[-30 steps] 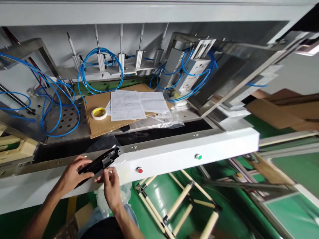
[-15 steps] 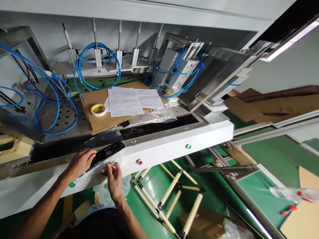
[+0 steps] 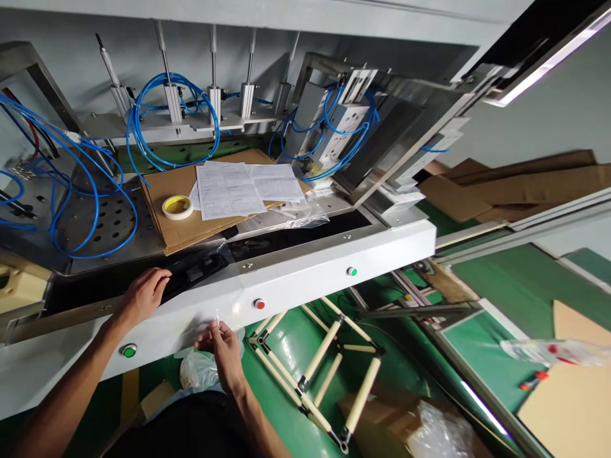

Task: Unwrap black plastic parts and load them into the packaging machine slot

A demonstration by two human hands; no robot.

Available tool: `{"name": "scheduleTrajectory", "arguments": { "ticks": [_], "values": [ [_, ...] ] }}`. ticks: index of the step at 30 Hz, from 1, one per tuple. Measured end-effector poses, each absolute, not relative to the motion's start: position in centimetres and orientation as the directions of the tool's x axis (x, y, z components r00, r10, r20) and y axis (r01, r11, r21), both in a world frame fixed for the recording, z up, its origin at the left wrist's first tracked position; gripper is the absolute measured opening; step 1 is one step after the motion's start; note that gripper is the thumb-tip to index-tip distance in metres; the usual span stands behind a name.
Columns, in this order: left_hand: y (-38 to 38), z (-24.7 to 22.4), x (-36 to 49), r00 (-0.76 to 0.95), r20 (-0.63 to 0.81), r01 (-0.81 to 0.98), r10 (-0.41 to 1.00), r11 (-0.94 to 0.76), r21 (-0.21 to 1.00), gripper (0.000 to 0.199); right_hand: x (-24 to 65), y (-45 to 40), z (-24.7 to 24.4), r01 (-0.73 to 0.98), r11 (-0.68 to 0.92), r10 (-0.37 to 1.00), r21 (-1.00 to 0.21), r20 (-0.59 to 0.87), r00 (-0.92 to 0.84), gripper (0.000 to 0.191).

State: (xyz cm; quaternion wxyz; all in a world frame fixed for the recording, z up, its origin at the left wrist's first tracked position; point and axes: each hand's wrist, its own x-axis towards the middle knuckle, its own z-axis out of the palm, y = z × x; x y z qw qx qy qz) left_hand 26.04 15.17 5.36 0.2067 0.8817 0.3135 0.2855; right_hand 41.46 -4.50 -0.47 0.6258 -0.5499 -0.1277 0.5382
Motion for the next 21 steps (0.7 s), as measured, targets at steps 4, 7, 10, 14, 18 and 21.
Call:
{"name": "scheduleTrajectory", "arguments": {
  "ticks": [4, 7, 10, 14, 18, 21],
  "values": [
    [14.2, 7.5, 25.4, 0.672, 0.301, 0.39, 0.677, -0.669, 0.633, 0.022, 40.9, -3.8, -0.9, -0.509, -0.167, 0.85, -0.845, -0.385, 0.36, 0.06],
    [13.2, 8.1, 24.7, 0.698, 0.136, 0.36, 0.703, -0.509, 0.782, 0.022, 40.7, -3.5, -1.2, -0.467, -0.17, 0.865, -0.868, -0.359, 0.352, 0.067],
    [13.0, 7.4, 24.3, 0.686, -0.025, 0.367, 0.727, -0.316, 0.875, 0.023, 41.2, -3.8, -1.1, -0.432, -0.172, 0.877, -0.886, -0.338, 0.343, 0.071],
    [13.9, 6.1, 24.3, 0.662, -0.129, 0.351, 0.738, -0.154, 0.924, 0.024, 42.8, -5.4, -0.4, -0.359, -0.209, 0.9, -0.91, -0.322, 0.293, 0.071],
    [15.0, 5.8, 24.7, 0.652, -0.135, 0.329, 0.746, -0.118, 0.937, 0.026, 43.8, -7.2, 1.7, -0.179, -0.247, 0.926, -0.952, -0.286, 0.248, 0.053],
    [15.3, 6.4, 24.7, 0.632, -0.137, 0.318, 0.763, -0.093, 0.944, 0.029, 43.6, -7.0, 3.6, 0.209, -0.115, 0.928, -0.971, -0.029, 0.372, 0.034]
  ]
}}
